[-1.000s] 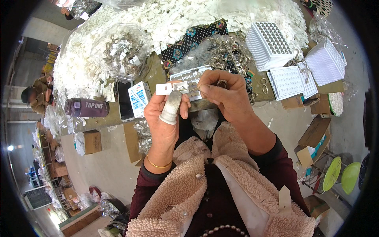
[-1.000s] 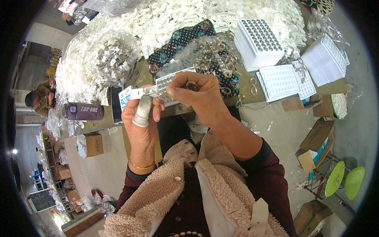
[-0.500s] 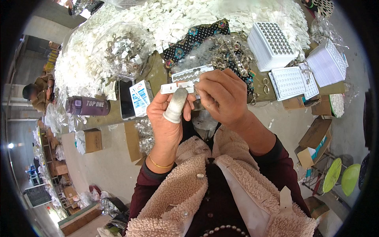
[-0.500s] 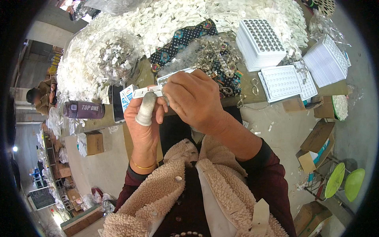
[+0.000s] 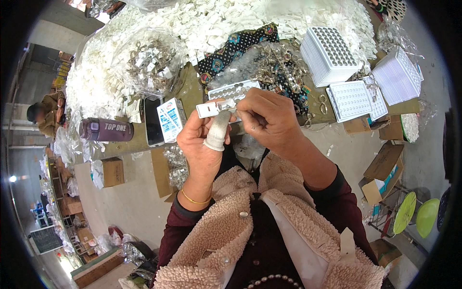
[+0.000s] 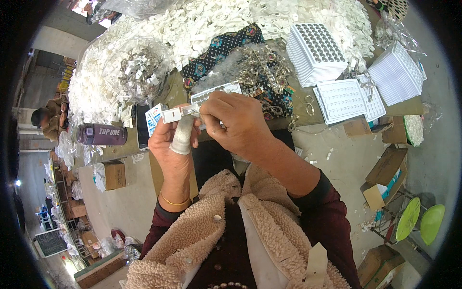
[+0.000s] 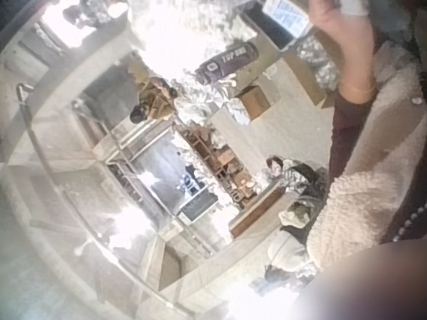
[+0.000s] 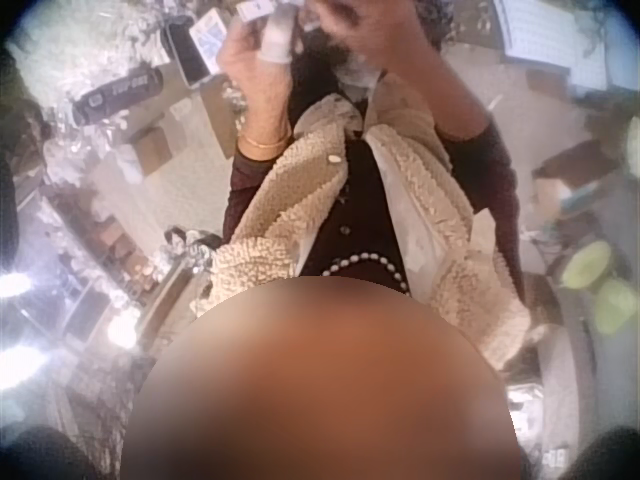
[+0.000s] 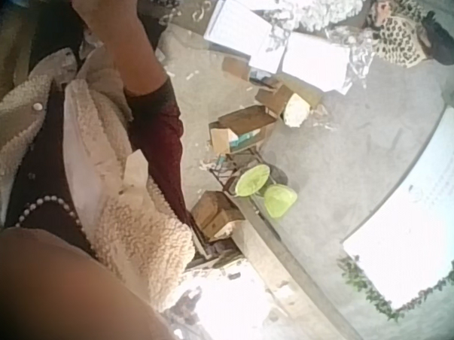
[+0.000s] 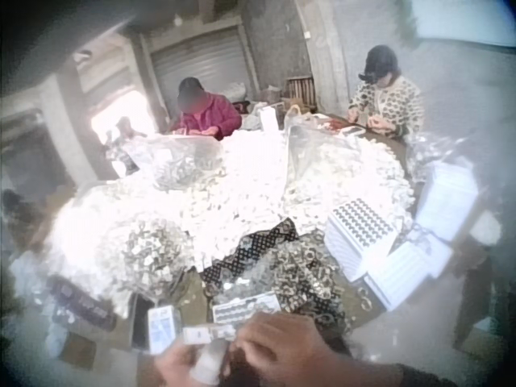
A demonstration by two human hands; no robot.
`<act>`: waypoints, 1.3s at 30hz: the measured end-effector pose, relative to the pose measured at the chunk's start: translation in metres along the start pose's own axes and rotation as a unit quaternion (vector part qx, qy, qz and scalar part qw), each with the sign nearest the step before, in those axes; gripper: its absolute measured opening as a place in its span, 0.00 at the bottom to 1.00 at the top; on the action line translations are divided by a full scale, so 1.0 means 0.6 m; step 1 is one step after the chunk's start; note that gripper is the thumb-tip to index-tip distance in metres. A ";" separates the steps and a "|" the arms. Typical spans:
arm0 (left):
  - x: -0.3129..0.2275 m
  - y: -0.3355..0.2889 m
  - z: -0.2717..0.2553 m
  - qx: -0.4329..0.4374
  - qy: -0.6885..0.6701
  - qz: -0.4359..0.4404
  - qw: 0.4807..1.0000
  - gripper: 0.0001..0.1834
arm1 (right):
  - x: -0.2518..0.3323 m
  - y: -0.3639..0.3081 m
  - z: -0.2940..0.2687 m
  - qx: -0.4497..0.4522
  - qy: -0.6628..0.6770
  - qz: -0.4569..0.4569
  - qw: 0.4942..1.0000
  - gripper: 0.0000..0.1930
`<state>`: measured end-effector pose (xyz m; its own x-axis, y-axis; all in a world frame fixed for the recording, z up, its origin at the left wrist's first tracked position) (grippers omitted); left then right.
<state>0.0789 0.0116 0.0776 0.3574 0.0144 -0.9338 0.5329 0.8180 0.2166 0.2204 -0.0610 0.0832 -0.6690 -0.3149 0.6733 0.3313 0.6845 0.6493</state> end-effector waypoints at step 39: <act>-0.007 0.007 -0.001 0.014 -0.006 -0.021 1.000 0.13 | -0.002 0.003 0.003 0.047 0.173 0.165 0.970 0.05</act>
<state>0.0791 0.0151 0.0821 0.3432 -0.0268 -0.9389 0.5692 0.8011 0.1852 0.2208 -0.0584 0.0827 -0.2671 -0.2587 0.9283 0.4158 0.8381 0.3531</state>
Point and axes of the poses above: each hand's wrist, its own y-axis towards the middle knuckle, its own z-axis out of the palm, x = y × z, the point moved 3 cm from there along y, towards the middle knuckle, and after that the axes turned 7 degrees about -y, right-handed, at the moved point
